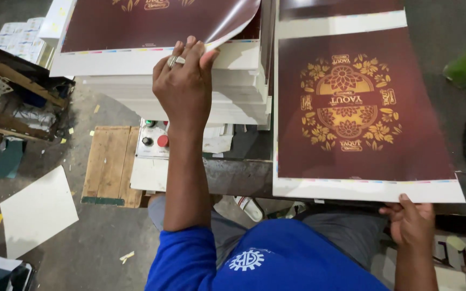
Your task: Sorting and stacking large printed cardstock sheets at a workbench in a print shop.
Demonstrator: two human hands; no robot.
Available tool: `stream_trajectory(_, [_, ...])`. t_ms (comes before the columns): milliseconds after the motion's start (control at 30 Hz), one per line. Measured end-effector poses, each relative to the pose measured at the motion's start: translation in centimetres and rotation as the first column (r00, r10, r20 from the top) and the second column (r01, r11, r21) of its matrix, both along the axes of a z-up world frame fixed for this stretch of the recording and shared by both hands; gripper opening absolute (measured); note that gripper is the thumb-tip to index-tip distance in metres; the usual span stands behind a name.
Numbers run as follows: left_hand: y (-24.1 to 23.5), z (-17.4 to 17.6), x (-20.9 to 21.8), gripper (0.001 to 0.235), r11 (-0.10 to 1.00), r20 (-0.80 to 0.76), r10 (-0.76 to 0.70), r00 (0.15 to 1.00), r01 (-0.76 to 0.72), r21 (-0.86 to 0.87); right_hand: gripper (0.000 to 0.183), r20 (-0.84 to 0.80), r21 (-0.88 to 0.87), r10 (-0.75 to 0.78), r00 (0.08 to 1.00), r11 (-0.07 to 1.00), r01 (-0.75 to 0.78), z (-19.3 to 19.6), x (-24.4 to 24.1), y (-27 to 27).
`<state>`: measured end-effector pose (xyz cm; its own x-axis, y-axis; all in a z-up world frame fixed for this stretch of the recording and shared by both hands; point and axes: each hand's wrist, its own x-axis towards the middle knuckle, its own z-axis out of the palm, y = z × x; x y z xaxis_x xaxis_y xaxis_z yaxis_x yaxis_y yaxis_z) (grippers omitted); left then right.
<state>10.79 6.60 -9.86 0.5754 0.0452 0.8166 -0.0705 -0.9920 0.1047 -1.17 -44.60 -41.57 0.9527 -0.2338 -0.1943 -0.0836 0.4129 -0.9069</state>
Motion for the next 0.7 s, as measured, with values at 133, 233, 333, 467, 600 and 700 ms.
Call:
stream_trajectory(133, [0.4,-0.5,0.5,0.027,0.999,-0.022,0.019,1.0,-0.018,0.044,0.041,-0.003,-0.049,0.03,1.0,0.998,-0.03,1.6,2.3,2.0])
stream_trajectory(233, [0.7,-0.6,0.4,0.024,0.998,-0.013,0.001,1.0,0.0,0.069,0.036,-0.044,-0.126,0.044,0.998,0.991,-0.049,0.8,4.8,2.0])
stream_trajectory(333, [0.9,-0.6,0.2,0.024,0.992,-0.06,0.008,0.998,-0.001,0.125,0.037,-0.013,-0.109,0.088,0.996,0.99,-0.089,0.6,8.1,2.2])
stream_trajectory(467, [0.9,0.5,-1.0,0.026,0.989,-0.035,-0.05,0.998,0.055,0.136,0.035,0.015,-0.098,0.129,0.992,0.987,-0.127,0.6,10.5,2.0])
stream_trajectory(600, [2.0,1.2,-0.7,0.017,0.99,0.037,-0.119,0.992,0.115,0.086,0.051,-0.133,-0.027,0.189,0.973,0.981,-0.194,0.4,10.7,2.0])
stream_trajectory(700, [1.1,2.7,-1.4,0.011,0.987,0.084,-0.124,0.989,0.114,0.114,0.065,-0.197,-0.059,0.162,0.967,0.982,-0.177,1.1,9.5,3.2])
